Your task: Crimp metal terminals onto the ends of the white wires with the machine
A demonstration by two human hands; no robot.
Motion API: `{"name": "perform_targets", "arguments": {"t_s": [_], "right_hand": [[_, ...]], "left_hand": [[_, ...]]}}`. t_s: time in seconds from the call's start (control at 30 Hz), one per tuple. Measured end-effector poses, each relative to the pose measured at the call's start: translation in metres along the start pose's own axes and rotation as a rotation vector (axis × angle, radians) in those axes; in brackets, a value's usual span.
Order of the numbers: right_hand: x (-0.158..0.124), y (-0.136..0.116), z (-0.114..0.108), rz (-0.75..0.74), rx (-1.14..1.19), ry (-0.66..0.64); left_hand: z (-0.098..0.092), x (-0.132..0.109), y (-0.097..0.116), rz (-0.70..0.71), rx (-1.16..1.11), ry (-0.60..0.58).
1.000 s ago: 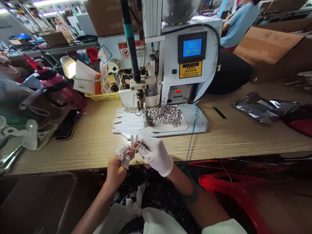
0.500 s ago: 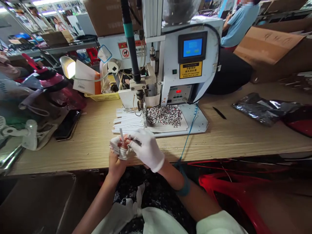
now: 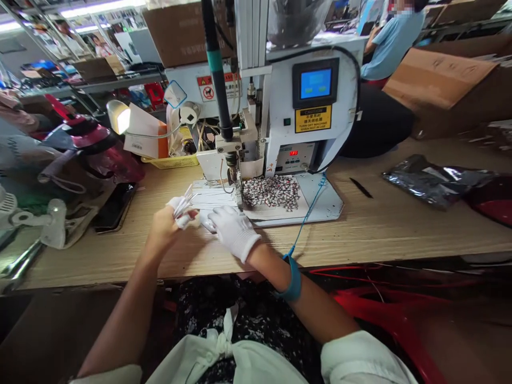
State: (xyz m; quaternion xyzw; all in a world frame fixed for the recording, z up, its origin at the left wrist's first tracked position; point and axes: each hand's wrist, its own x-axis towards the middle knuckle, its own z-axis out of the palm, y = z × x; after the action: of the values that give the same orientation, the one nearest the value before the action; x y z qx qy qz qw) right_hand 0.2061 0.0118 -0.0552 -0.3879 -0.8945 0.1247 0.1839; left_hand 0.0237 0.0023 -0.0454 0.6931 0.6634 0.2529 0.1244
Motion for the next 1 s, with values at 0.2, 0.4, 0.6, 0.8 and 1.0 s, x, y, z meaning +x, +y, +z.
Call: {"name": "perform_targets", "arguments": {"t_s": [0.2, 0.4, 0.6, 0.8, 1.0], "right_hand": [[-0.039, 0.019, -0.013, -0.096, 0.109, 0.280], [-0.075, 0.063, -0.052, 0.054, 0.073, 0.337], [-0.044, 0.113, -0.084, 0.386, -0.098, 0.128], [0.018, 0.114, -0.062, 0.460, -0.123, -0.071], [0.009, 0.105, -0.073, 0.331, -0.001, -0.051]], "left_hand": [[0.019, 0.043, 0.017, 0.235, 0.500, -0.254], [0.039, 0.053, 0.005, 0.548, 0.448, -0.121], [0.054, 0.039, -0.007, 0.537, 0.317, -0.143], [0.059, 0.037, 0.004, 0.623, 0.215, -0.283], [0.048, 0.044, -0.006, 0.625, 0.222, -0.287]]}}
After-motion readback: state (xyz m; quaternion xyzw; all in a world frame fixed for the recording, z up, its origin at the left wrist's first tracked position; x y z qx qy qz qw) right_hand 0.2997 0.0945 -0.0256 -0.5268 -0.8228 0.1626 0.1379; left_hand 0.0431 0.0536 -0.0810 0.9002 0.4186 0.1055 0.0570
